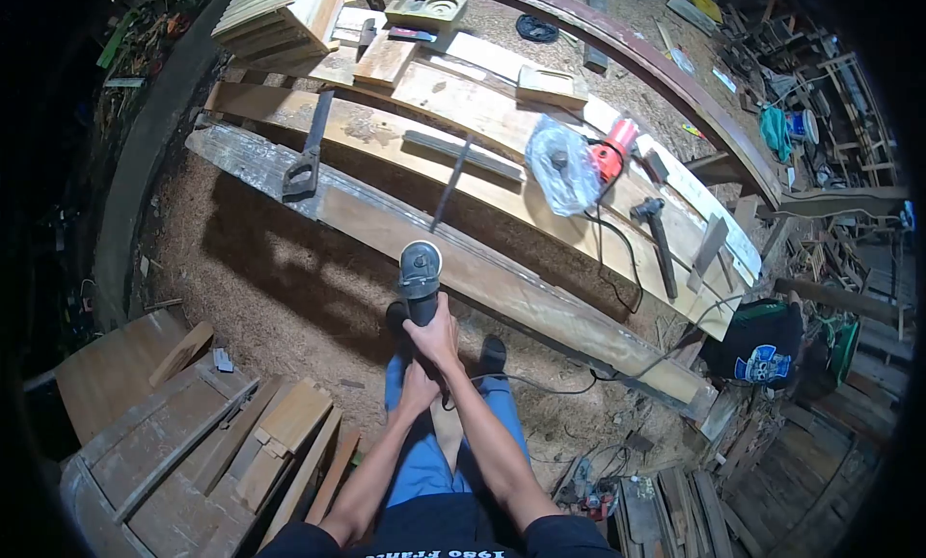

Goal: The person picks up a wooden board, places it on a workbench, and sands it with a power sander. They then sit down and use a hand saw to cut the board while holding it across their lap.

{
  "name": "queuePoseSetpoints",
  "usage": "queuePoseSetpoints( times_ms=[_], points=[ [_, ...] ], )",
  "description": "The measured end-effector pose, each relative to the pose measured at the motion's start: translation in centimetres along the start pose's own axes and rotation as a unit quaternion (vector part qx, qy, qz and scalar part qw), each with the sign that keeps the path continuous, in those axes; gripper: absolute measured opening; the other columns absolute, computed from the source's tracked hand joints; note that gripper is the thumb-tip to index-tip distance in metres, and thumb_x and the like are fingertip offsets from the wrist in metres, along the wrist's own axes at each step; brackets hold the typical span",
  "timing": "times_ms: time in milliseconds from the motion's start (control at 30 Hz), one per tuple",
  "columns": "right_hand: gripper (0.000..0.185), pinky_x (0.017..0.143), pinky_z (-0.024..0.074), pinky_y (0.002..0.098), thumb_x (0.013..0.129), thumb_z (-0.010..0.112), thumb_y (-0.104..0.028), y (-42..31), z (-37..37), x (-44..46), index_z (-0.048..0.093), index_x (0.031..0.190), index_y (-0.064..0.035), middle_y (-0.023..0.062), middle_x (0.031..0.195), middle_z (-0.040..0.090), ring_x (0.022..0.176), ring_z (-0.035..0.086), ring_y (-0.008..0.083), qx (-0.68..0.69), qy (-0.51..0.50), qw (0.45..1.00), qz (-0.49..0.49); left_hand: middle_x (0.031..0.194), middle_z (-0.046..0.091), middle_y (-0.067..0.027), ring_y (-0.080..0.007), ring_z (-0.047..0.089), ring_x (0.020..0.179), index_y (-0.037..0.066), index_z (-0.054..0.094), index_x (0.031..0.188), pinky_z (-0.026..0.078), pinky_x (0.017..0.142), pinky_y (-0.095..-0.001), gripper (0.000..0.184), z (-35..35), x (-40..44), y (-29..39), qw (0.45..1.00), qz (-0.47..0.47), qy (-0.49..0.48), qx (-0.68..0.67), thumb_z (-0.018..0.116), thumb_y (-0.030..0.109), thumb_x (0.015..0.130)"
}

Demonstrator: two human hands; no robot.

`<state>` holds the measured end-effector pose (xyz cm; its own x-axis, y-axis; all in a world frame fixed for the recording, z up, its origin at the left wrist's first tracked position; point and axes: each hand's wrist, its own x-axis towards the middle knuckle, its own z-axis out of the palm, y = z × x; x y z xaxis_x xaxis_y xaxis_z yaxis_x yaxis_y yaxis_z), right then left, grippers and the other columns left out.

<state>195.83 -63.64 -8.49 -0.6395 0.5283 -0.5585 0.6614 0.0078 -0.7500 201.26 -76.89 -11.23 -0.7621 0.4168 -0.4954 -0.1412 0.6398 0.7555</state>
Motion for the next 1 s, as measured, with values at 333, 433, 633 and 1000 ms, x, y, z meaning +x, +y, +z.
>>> queuePoseSetpoints(
  times_ms=[333, 433, 633, 1000],
  points=[
    [0.070, 0.084, 0.0543, 0.0549, 0.073, 0.082, -0.031, 8.5, -10.8, -5.8, 0.051, 0.130, -0.0049, 0.0277, 0.102, 0.073, 0.097, 0.072, 0.0482, -0.006, 0.075, 0.997, 0.030, 0.121, 0.065, -0.0347, -0.0509, 0.062, 0.117, -0.008, 0.046, 0.132, 0.050, 0.099, -0.0543, 0.066, 10.6, -6.9, 2.6, 0.992, -0.031, -0.118, 0.013, 0.074, 0.017, 0.078],
    [0.067, 0.084, 0.0546, 0.0551, 0.073, 0.082, -0.029, 10.3, -12.0, -6.5, 0.052, 0.128, -0.0045, 0.0270, 0.102, 0.073, 0.095, 0.072, 0.0468, 0.001, 0.106, 0.994, 0.037, 0.113, 0.065, -0.0366, -0.0520, 0.063, 0.111, -0.013, 0.048, 0.126, 0.051, 0.096, -0.0561, 0.066, 12.3, -8.1, 3.3, 0.992, -0.019, -0.122, 0.024, 0.076, 0.019, 0.077],
    [0.071, 0.086, 0.0550, 0.0549, 0.073, 0.082, -0.030, 9.9, -10.5, -6.1, 0.051, 0.131, -0.0048, 0.0276, 0.106, 0.073, 0.099, 0.072, 0.0479, 0.008, 0.087, 0.996, 0.028, 0.109, 0.068, -0.0331, -0.0530, 0.065, 0.107, -0.010, 0.046, 0.132, 0.053, 0.092, -0.0564, 0.067, 10.1, -7.7, 3.9, 0.992, -0.002, -0.118, 0.045, 0.072, 0.014, 0.075],
    [0.060, 0.080, 0.0551, 0.0515, 0.071, 0.081, -0.028, 0.1, 2.6, 0.2, 0.052, 0.120, -0.0079, 0.0235, 0.097, 0.072, 0.090, 0.073, 0.0428, 0.009, 0.057, 0.998, -0.013, 0.117, 0.066, -0.0385, -0.0561, 0.061, 0.112, -0.008, 0.051, 0.131, 0.051, 0.098, -0.0580, 0.062, -2.1, 1.3, -2.1, 0.999, 0.002, -0.050, 0.012, 0.075, 0.015, 0.078]
  ],
)
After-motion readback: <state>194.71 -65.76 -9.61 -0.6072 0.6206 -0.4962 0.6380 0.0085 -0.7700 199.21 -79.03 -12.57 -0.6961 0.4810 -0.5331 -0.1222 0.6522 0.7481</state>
